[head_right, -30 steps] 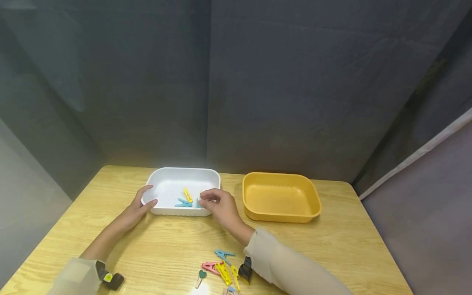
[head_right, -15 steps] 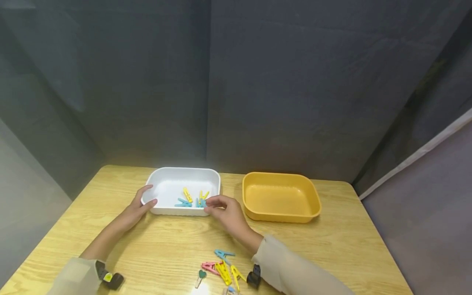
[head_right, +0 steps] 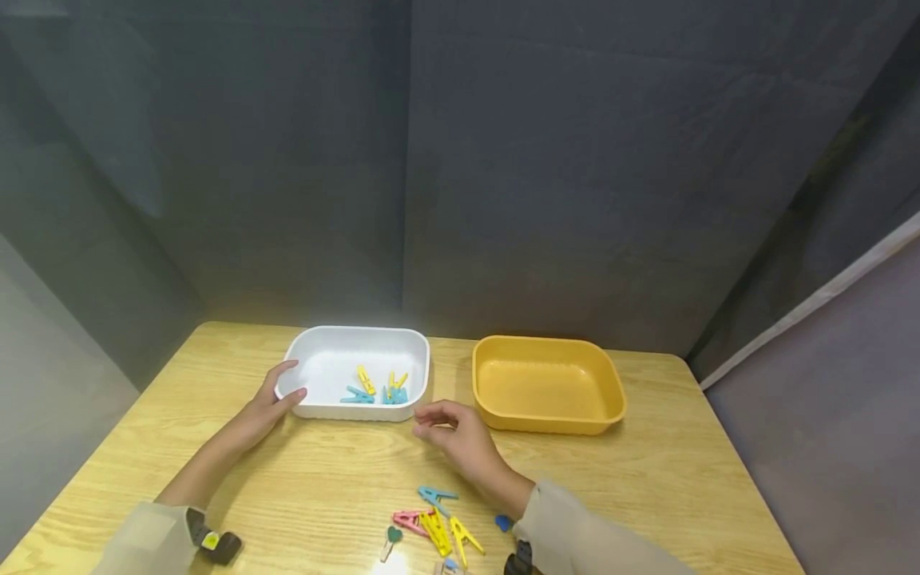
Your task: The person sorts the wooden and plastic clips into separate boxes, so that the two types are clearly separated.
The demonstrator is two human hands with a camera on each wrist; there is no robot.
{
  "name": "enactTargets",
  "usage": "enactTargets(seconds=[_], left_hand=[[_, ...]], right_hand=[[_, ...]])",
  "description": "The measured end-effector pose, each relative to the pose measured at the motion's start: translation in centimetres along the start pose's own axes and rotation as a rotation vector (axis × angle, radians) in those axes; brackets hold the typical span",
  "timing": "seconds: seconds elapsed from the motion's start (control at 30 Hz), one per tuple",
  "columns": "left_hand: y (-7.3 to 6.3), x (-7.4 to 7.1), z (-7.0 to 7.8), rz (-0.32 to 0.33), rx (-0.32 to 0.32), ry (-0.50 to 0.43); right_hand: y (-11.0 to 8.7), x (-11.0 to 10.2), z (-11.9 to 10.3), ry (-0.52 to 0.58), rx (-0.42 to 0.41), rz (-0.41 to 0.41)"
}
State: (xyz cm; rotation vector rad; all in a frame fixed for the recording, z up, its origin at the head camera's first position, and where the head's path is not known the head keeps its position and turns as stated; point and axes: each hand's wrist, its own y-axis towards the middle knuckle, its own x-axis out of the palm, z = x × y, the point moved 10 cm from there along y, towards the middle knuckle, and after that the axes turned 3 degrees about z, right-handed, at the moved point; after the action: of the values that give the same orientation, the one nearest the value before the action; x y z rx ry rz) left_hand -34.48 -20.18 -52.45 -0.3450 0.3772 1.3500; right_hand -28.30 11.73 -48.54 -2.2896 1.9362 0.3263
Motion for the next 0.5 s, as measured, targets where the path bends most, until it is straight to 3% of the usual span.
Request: enactTargets(seconds=[0.5], left_hand=[[-0.1, 0.2, 0.0, -0.014, -0.049, -0.025]], right_hand=[[-2.2, -0.3, 1.3, 0.002, 0.051, -0.095]])
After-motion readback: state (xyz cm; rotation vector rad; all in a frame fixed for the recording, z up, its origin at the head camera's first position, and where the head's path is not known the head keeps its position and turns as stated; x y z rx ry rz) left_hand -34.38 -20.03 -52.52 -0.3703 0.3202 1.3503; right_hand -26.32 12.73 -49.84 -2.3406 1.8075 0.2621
